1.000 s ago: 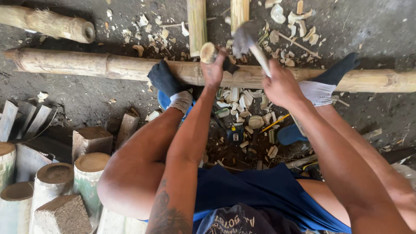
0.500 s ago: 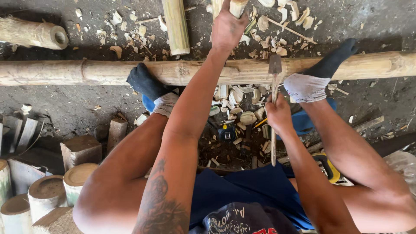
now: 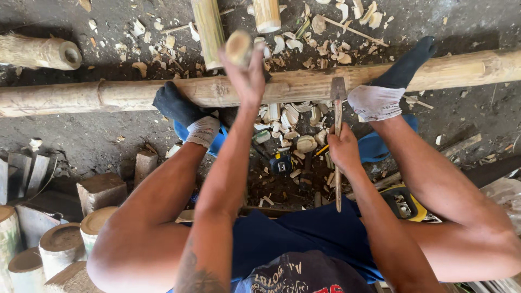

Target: The person measures a bamboo pole with a tape measure and marks it with a pencil. They then use a hammer and a chisel-like tool to carve a hole into the bamboo pole, repeatedly striking the tool to remove material.

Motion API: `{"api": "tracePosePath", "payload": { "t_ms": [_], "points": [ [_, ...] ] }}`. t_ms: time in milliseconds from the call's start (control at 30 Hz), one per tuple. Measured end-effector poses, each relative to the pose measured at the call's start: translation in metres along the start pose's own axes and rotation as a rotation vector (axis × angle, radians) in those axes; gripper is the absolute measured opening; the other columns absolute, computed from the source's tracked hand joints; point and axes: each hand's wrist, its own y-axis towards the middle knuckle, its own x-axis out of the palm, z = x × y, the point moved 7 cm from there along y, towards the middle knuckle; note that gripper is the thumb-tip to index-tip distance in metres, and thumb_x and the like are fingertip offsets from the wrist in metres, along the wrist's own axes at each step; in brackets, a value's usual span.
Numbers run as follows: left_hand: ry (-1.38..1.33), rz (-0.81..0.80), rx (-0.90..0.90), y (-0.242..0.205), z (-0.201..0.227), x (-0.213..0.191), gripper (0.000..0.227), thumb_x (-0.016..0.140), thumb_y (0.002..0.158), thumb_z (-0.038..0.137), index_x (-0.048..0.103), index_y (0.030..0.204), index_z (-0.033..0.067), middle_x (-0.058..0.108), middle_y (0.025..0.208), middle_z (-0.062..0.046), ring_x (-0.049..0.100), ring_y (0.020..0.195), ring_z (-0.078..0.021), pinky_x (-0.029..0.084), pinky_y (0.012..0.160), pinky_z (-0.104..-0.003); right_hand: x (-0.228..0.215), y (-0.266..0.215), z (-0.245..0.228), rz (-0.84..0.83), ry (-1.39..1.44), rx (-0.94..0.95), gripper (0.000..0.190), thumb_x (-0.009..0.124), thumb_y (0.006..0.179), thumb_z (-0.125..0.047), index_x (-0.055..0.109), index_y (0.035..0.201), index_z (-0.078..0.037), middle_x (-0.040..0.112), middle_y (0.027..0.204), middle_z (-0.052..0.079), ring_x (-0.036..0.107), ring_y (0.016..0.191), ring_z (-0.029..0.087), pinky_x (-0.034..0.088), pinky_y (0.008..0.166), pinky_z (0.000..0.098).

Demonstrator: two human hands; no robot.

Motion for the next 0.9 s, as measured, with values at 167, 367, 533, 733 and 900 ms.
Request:
{"api": "tracePosePath", "payload": {
  "t_ms": [167,367,533,733,900],
  "points": [
    [-0.192,0.145,-0.174,0.02,0.023,-0.011,0.081,0.075,0.09,0.041,0.029,0.144,0.0007,0.055,0.128,-0.021,0.064,0.115,-0.0317,0.06,0.095,-0.049,0.003,-0.001,-0.008,-0.008,0.014,-0.013,0.015,0.058,0.091,-0.011,0.059,0.103,-0.002,0.064,0.085,0.019,0.064,0.078,0.033,0.05,0.072,0.0448],
    [-0.432,0.248,-0.197,-0.037,0.038,-0.029,0.073,0.079,0.091,0.036,0.037,0.141,0.0029,0.059,0.123,-0.019,0.067,0.108,-0.028,0.062,0.093,-0.045,0.001,-0.008,-0.006,-0.01,0.056,0.055,0.015,0.059,0.089,-0.011,0.058,0.1,-0.001,0.063,0.081,0.019,0.063,0.071,0.031,0.05,0.067,0.0421],
    [-0.532,0.303,-0.302,0.004,0.026,-0.034,0.06,0.07,0.095,0.03,0.042,0.141,0.004,0.064,0.11,-0.015,0.065,0.094,-0.0258,0.059,0.079,-0.043,0.001,0.001,-0.009,0.003,0.071,0.098,0.01,0.056,0.088,-0.008,0.057,0.096,-0.001,0.06,0.075,0.011,0.061,0.068,0.024,0.049,0.064,0.0402],
    [-0.283,-0.388,0.029,0.003,0.08,0.057,0.05,0.089,0.08,0.024,0.06,0.118,0.0064,0.072,0.108,-0.006,0.074,0.098,-0.0191,0.067,0.085,-0.032,0.009,-0.007,-0.012,-0.068,0.428,0.24,0.009,0.052,0.09,-0.003,0.053,0.099,-0.004,0.049,0.067,0.003,0.045,0.047,0.014,0.036,0.041,0.0342],
    [-0.214,-0.529,0.101,-0.01,0.078,0.086,0.045,0.086,0.082,0.016,0.061,0.117,0.0056,0.078,0.107,-0.006,0.076,0.101,-0.0147,0.062,0.093,-0.031,-0.007,-0.013,-0.024,-0.059,0.36,0.152,0.007,0.054,0.092,-0.002,0.052,0.098,-0.005,0.049,0.065,0.002,0.046,0.045,0.009,0.036,0.038,0.0289]
  ]
}}
